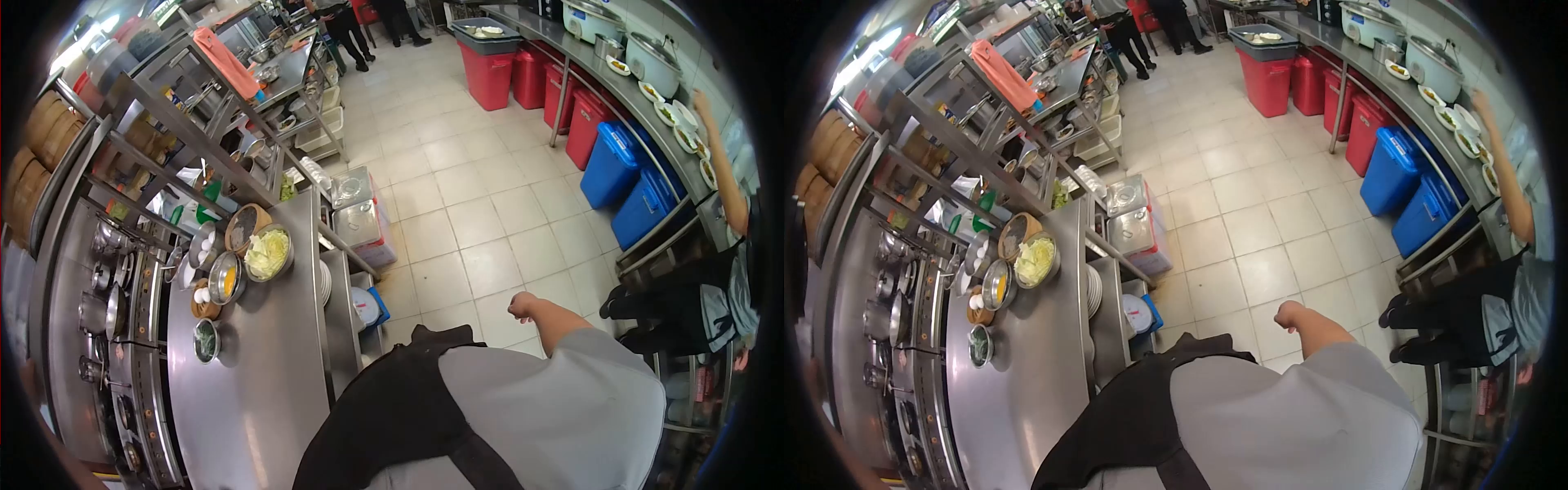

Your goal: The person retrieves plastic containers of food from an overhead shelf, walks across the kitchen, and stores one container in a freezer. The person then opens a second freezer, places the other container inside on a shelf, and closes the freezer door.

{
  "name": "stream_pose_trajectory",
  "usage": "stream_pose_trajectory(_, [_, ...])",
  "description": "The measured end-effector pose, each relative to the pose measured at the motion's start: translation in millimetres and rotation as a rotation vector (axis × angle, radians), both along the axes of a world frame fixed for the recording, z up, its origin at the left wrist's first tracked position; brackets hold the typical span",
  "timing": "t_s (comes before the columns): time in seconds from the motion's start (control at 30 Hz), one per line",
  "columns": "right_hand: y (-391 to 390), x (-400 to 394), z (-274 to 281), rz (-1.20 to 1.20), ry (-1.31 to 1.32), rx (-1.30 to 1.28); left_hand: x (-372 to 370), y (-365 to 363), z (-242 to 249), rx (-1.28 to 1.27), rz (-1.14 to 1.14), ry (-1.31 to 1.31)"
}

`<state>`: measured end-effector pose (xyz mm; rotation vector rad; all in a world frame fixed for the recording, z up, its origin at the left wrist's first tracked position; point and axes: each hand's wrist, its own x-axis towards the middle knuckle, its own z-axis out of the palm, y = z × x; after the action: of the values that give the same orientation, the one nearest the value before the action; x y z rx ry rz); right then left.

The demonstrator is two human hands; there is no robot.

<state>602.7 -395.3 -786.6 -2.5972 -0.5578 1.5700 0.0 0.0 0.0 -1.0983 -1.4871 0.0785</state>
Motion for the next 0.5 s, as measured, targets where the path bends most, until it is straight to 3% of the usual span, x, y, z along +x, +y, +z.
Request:
stream_pose_trajectory(0.27, [-12,-22,-23,0.098,-0.007,0.022,-12,-3,17,0.0,-0.051,-0.078])
stream_pose_trajectory(0.47, [54,-19,40,0.353,-0.07,0.093,12,-25,0,-0.062,0.081,-0.267])
stream_pose_trajectory(0.5, [67,-18,37,0.369,-0.145,0.218,25,-34,-4,-0.087,0.135,-0.332])
